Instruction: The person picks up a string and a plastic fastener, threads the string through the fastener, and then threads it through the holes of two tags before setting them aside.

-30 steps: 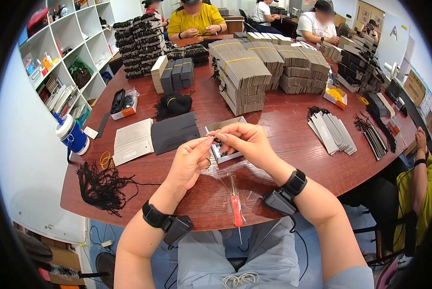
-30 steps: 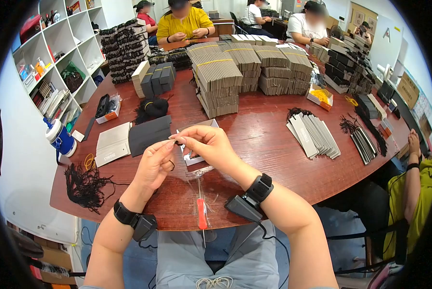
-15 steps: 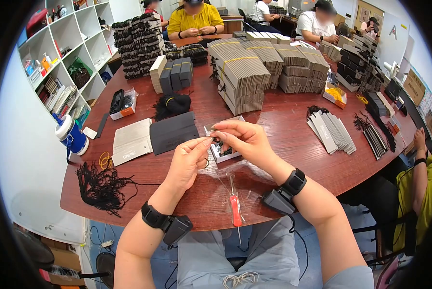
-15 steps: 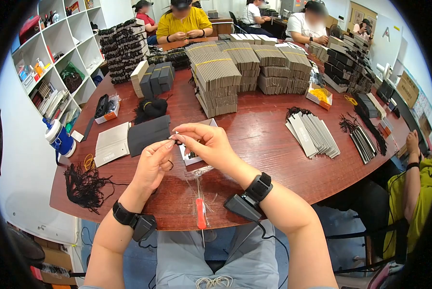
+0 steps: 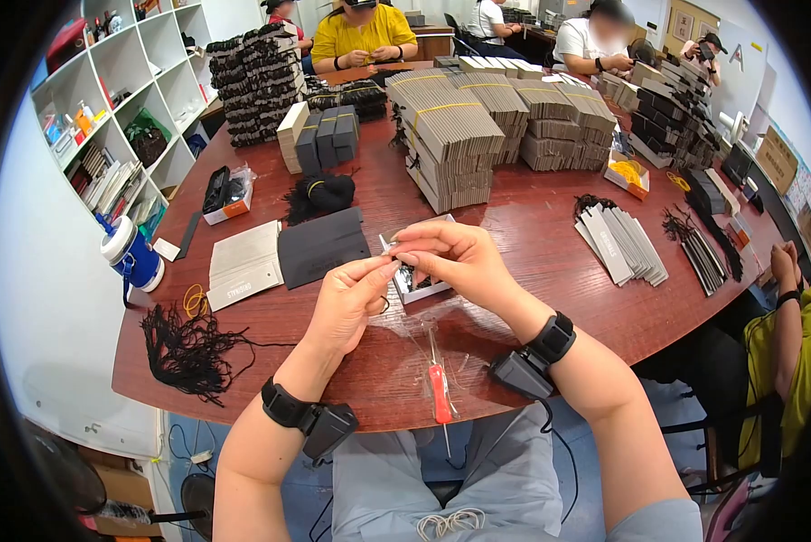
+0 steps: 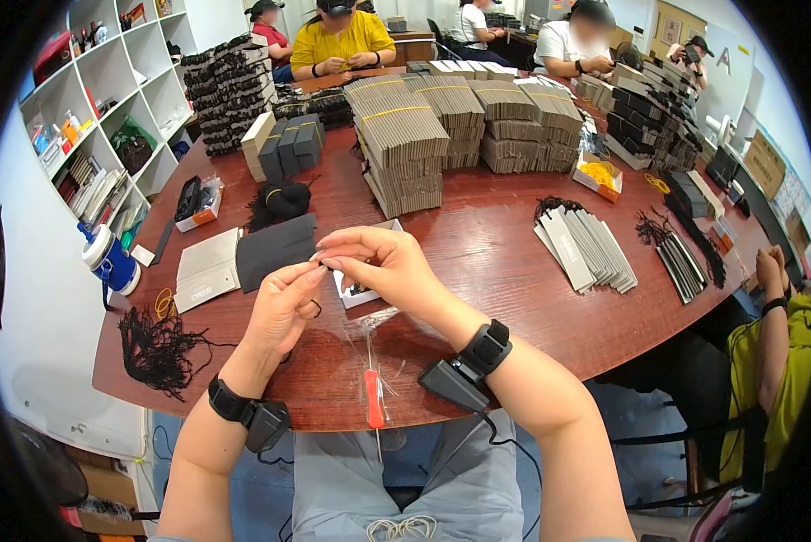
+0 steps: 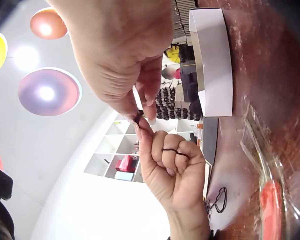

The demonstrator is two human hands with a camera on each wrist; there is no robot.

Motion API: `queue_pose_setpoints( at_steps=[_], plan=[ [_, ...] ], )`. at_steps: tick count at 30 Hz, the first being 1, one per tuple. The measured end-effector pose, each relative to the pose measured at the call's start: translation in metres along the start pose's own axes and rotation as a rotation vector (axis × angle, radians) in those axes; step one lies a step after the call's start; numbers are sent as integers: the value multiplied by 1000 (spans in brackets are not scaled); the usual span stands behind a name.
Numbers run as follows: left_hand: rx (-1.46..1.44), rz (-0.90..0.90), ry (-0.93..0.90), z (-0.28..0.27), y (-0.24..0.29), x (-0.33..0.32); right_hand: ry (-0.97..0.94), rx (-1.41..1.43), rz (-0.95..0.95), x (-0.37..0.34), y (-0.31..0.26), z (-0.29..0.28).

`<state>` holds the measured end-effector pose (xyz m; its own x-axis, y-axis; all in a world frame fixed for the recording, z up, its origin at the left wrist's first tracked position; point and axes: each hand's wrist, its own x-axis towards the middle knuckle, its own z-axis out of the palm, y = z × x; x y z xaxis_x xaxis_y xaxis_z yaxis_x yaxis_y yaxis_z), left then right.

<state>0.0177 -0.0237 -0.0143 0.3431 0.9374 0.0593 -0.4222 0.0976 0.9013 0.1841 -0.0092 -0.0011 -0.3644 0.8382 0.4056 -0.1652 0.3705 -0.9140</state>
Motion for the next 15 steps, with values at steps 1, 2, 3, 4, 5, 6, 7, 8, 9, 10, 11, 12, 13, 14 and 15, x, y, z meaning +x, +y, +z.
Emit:
queue_pose_setpoints(
  at_steps=[1, 2, 3, 4, 5, 6, 7, 8, 9, 10, 11, 12, 13, 14, 15],
  plan=[
    [5, 6, 4, -1, -1, 0, -3, 8, 0, 0, 0, 0],
    [10, 13, 7, -2, -1, 0, -7, 16, 1, 0, 1, 0],
    [10, 12, 7, -2, -2, 0, -7, 17, 1, 0, 2, 0],
    [17, 16, 3, -3, -2, 1, -11, 20, -7, 0, 3, -1],
    [23, 19, -1, -3, -2, 1, -15, 23, -15, 0, 3, -1],
    [24, 18, 0, -3, -1, 0, -15, 24, -15, 0, 2, -1],
    [37, 21, 13, -1, 0, 0, 11, 92, 33, 1, 0, -2],
    [50, 23, 26, 0, 1, 0, 37, 160, 82, 1, -2, -3],
    [50, 23, 26, 0, 1, 0, 37, 160, 83, 2, -1, -5],
    [54, 24, 22, 0, 1, -1, 56, 149, 147, 3, 0, -6],
    [57, 25, 17, 0, 2, -1, 74, 138, 211, 4, 1, -7],
    [57, 26, 17, 0, 1, 0, 56, 114, 284, 4, 2, -7],
    [58, 30, 10, -1, 0, 0, 56, 114, 284, 3, 2, -6],
    [59, 34, 2, -2, 0, 0, 4, 161, 358, 3, 2, -6],
    [59, 34, 2, -2, 0, 1, -49, 208, 431, 2, 3, -6]
  ],
)
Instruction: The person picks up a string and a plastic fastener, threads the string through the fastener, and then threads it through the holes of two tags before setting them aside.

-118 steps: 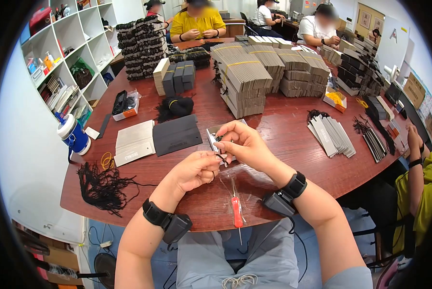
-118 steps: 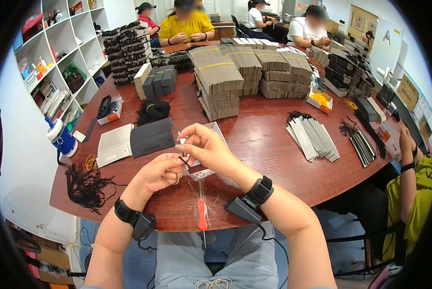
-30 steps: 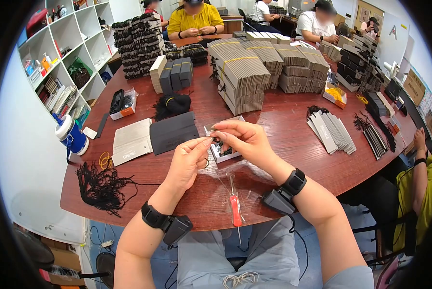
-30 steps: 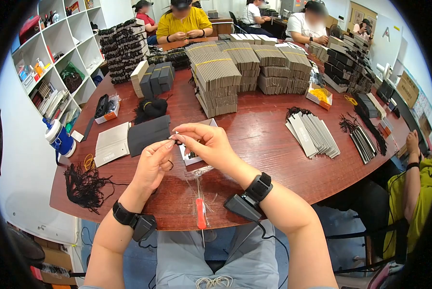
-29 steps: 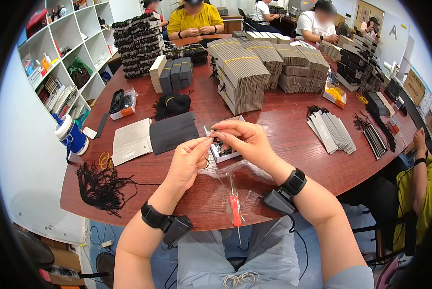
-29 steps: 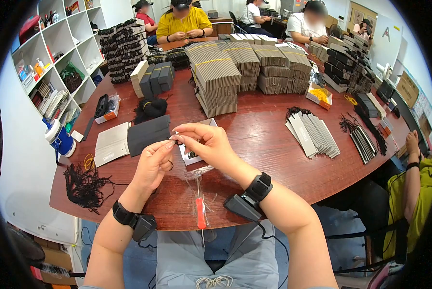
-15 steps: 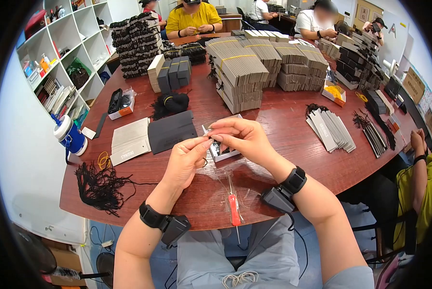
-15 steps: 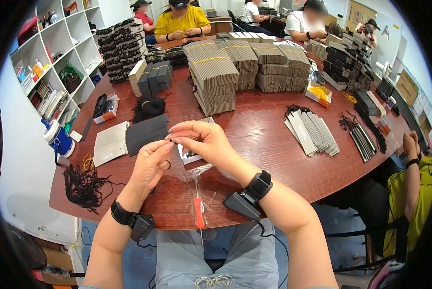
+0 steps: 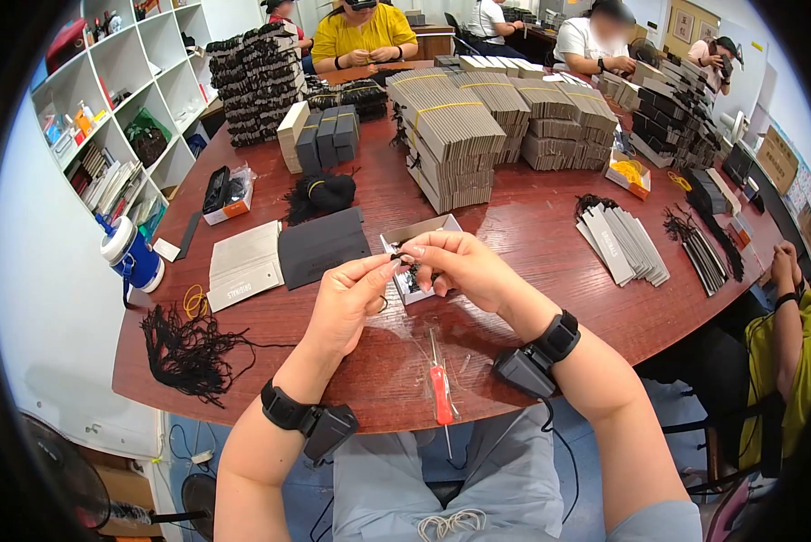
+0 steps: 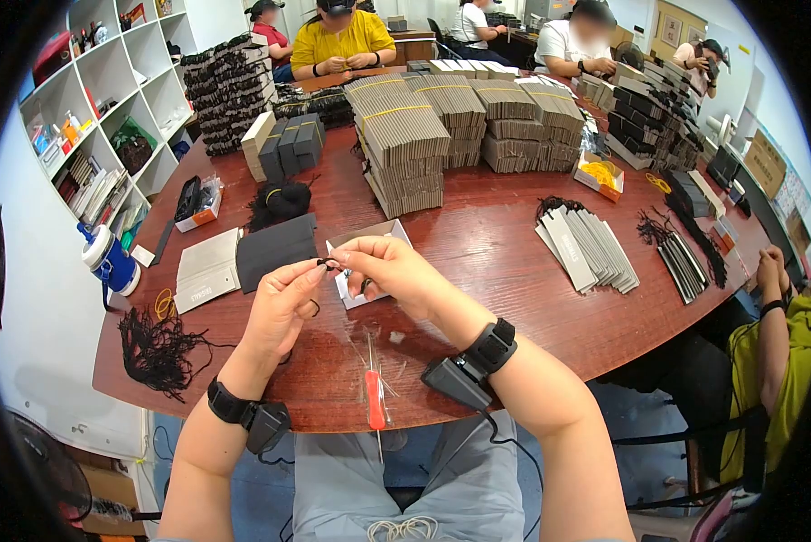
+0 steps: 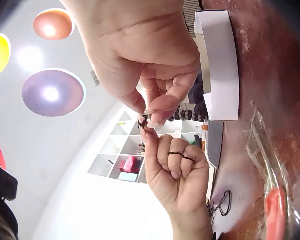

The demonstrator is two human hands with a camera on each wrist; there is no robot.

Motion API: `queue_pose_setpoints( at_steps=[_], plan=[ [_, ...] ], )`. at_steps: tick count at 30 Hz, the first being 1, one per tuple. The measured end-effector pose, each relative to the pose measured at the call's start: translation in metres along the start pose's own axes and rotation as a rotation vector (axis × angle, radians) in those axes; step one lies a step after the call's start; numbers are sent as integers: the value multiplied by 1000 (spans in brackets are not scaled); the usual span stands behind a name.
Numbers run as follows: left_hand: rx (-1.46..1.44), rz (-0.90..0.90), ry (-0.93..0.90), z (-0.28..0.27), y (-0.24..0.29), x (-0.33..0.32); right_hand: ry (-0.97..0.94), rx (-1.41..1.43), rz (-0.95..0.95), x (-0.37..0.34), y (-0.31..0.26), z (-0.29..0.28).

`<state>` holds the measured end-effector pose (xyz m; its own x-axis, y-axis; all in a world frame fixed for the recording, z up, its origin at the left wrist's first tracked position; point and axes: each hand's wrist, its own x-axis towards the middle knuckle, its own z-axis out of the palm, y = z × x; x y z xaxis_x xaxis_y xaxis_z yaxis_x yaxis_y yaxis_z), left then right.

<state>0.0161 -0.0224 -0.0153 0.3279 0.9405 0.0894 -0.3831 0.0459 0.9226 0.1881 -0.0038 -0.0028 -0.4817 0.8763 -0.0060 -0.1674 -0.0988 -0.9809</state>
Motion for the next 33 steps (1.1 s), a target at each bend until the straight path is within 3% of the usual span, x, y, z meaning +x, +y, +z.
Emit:
queue_pose_setpoints(
  at_steps=[4, 12, 18, 20, 33],
  plan=[
    [12, 18, 45, 0, 1, 1, 11, 127, 27, 1, 1, -1],
    [58, 27, 95, 2, 1, 1, 51, 98, 0, 1, 4, 1],
    [144, 127, 123, 2, -1, 0, 81, 77, -70, 2, 9, 3],
    [272, 250, 176, 7, -1, -1, 94, 79, -89, 3, 9, 4],
    [366, 219, 166, 6, -3, -1, 73, 73, -104, 1, 5, 2]
  ],
)
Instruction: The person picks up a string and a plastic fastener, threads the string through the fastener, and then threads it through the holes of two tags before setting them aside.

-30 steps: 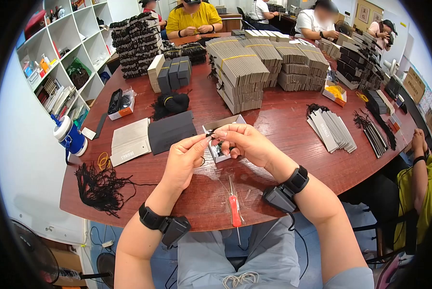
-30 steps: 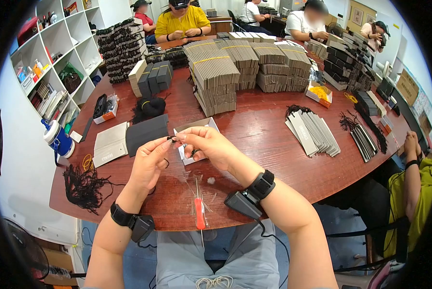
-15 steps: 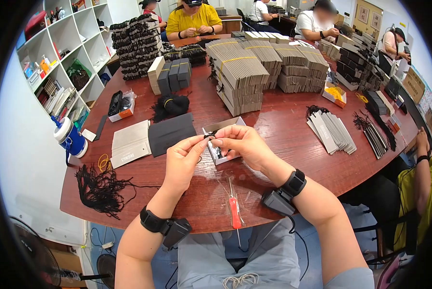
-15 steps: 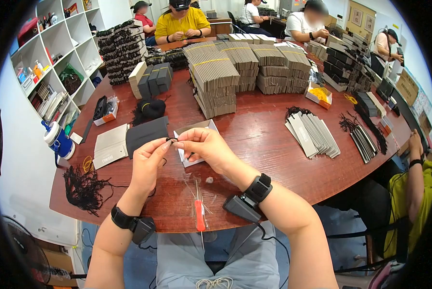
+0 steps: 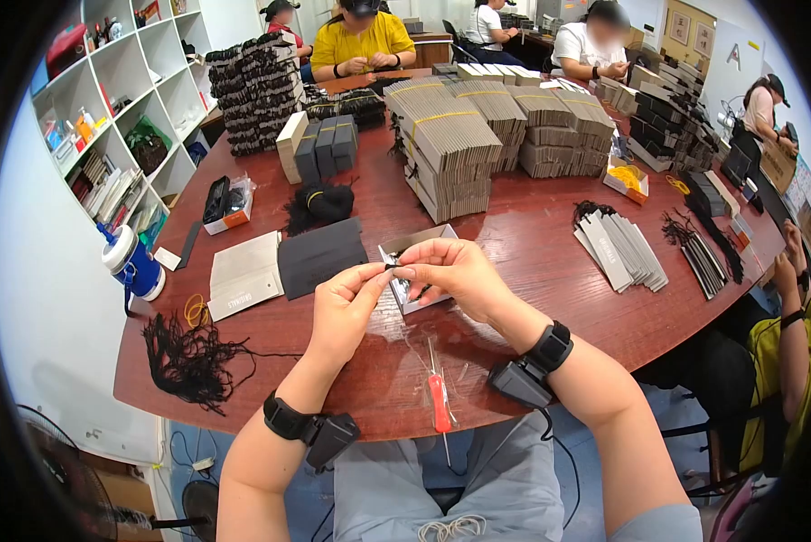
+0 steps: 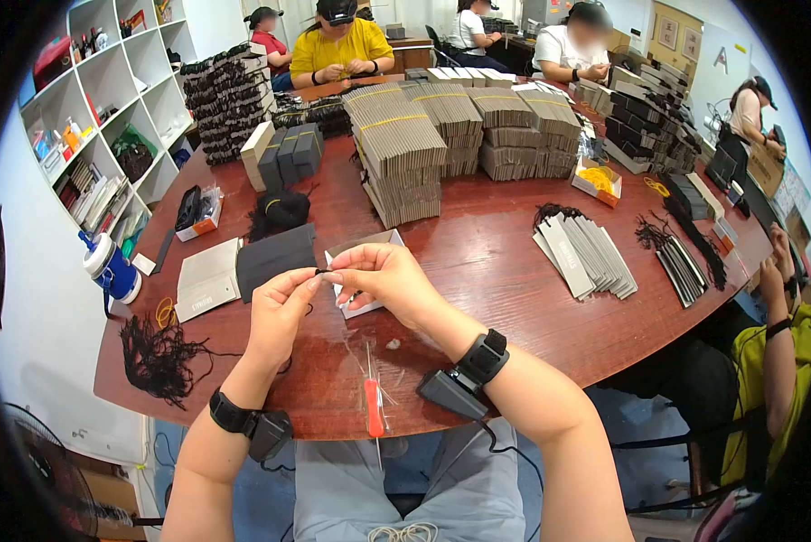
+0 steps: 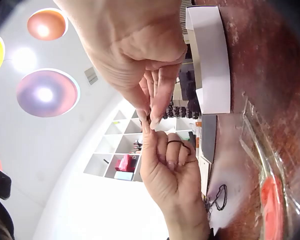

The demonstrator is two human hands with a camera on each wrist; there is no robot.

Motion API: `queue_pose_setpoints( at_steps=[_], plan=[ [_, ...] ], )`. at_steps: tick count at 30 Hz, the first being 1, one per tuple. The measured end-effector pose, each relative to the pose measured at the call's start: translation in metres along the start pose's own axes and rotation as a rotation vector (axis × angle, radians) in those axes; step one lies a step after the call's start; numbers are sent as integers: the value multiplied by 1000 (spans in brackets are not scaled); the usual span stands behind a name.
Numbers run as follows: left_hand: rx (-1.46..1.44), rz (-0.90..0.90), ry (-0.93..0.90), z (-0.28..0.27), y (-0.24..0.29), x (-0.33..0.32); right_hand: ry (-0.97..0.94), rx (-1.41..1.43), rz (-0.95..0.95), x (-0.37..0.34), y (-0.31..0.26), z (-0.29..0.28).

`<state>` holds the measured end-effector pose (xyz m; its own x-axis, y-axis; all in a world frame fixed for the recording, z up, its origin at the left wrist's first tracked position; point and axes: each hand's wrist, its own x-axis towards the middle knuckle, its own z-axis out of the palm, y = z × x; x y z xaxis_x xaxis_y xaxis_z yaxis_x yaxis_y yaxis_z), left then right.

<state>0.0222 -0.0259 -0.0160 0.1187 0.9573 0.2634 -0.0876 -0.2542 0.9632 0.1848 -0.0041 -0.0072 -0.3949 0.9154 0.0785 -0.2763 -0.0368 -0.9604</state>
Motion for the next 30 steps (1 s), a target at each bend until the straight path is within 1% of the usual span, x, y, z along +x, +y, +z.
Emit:
queue_pose_setpoints(
  at_steps=[3, 6, 9, 11, 12, 13, 15, 17, 19, 20, 22, 23, 25, 30],
  plan=[
    [-34, -35, -26, -2, 2, 0, -6, -13, -9, 1, 0, -1],
    [-18, 1, -33, -2, 1, 0, -7, -55, -37, 1, 1, -3],
    [62, 48, -24, -1, 1, -1, -19, -77, -50, 1, 1, -3],
    [289, 200, 13, 0, 1, -2, -30, -76, -47, 1, 2, -3],
    [397, 309, 42, -1, -4, -1, -31, -55, -35, 1, 2, -2],
    [398, 310, 43, -1, -5, -2, -31, -34, -24, 1, 2, -2],
    [560, 413, 41, -2, -4, -2, -50, -25, -12, -2, 3, 2],
    [569, 447, 66, -2, -7, -1, -70, -17, 1, -3, 1, 6],
    [159, 262, 86, 0, -7, 1, -44, 73, 94, -4, -1, 9],
    [159, 262, 87, -1, -5, 1, -44, 73, 94, -4, 0, 9],
    [-136, 24, 19, -1, 1, 1, -9, 78, 22, -3, 3, 8],
    [-136, 23, 18, -2, 1, 1, -8, 79, 22, -3, 3, 7],
    [-131, -46, -10, -4, 1, 0, -58, 43, 29, -2, 4, 6],
    [-117, -53, 18, -1, 4, 1, -61, 36, 51, -3, 0, 5]
  ],
)
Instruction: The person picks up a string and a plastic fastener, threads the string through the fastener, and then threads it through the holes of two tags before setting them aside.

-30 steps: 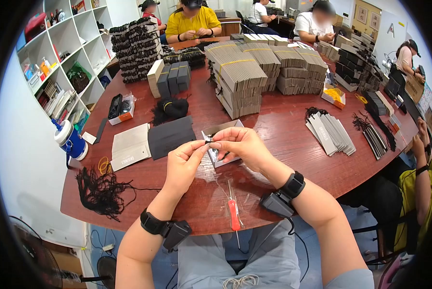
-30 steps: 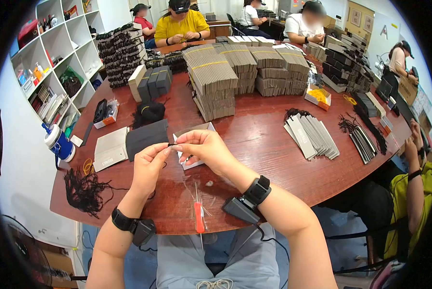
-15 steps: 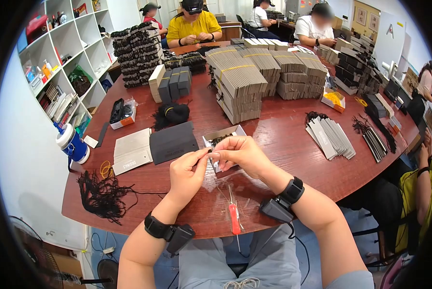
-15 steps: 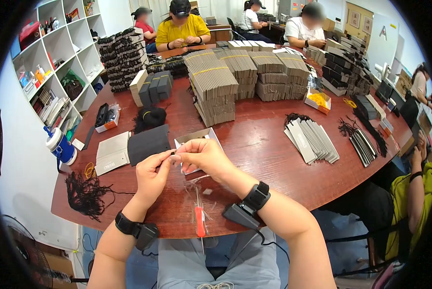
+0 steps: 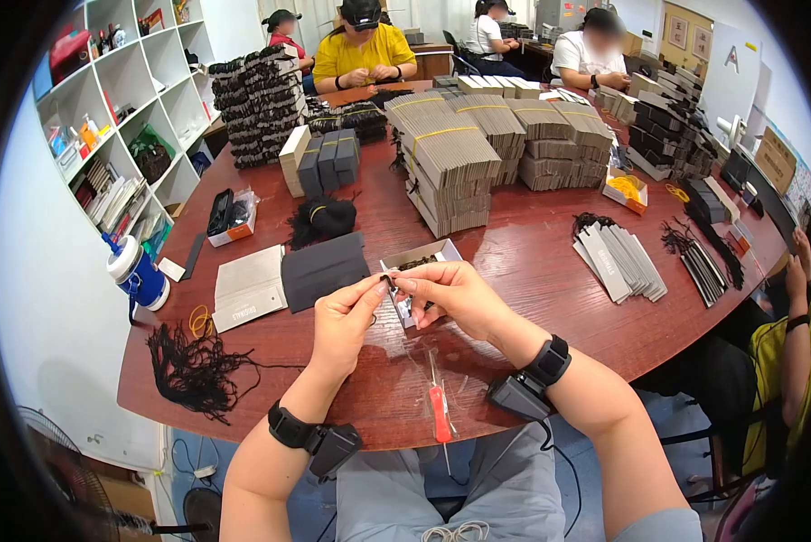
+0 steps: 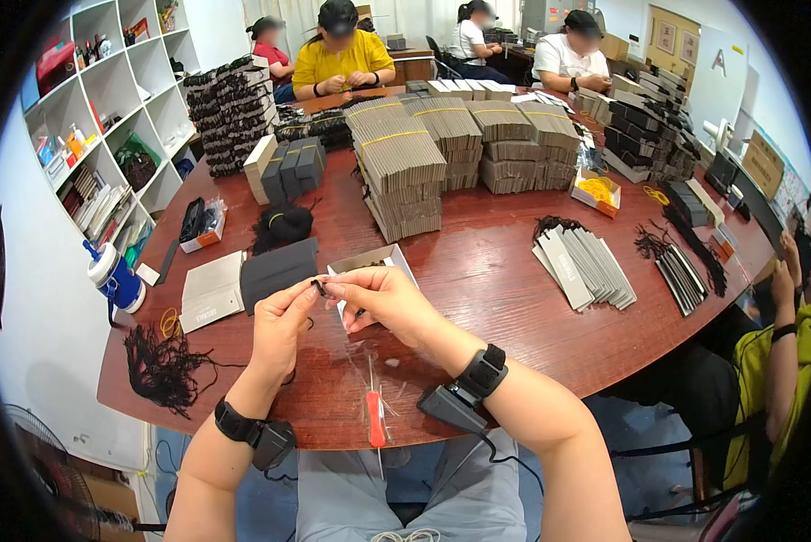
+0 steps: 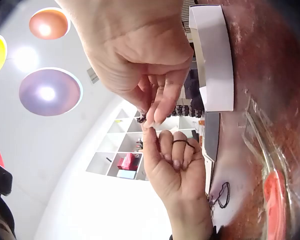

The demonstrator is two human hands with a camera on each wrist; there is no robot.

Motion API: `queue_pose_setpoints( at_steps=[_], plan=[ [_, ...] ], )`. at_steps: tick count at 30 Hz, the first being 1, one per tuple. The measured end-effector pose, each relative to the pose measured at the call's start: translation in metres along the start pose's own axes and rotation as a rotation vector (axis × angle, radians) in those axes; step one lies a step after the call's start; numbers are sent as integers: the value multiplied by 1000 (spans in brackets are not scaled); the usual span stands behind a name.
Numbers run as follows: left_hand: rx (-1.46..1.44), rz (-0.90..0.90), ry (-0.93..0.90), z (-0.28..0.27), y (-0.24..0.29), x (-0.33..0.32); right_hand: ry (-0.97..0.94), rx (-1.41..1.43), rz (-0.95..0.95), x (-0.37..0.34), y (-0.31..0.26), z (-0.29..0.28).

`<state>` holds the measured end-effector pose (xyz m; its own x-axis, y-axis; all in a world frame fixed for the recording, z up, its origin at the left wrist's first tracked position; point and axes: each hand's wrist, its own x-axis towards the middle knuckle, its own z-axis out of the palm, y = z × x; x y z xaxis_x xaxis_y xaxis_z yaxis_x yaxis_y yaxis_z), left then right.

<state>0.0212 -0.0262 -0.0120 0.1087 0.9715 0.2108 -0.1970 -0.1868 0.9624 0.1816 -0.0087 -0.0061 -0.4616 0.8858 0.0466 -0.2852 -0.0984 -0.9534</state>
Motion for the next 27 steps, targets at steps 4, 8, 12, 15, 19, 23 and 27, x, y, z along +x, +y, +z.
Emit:
queue_pose_setpoints(
  at_steps=[4, 8, 12, 15, 19, 23, 27],
  plan=[
    [-36, -54, -37, -4, -1, 0, 0, -13, 3, 0, -3, -1],
    [-30, -48, -20, -2, 0, 0, 0, -23, -1, 1, -2, -3],
    [101, 27, -17, -2, -3, 1, 9, -40, -8, 0, -2, -3],
    [227, 155, -14, -3, -9, 2, 8, -48, -18, 0, -2, -3],
    [332, 232, -25, -4, -7, 1, 24, -89, -66, 1, -1, -3],
    [305, 191, -29, -1, -4, 0, 30, -137, -119, 2, 2, -4],
    [117, 45, -28, -4, -8, 2, 40, -139, -152, 2, 3, -4]
  ],
)
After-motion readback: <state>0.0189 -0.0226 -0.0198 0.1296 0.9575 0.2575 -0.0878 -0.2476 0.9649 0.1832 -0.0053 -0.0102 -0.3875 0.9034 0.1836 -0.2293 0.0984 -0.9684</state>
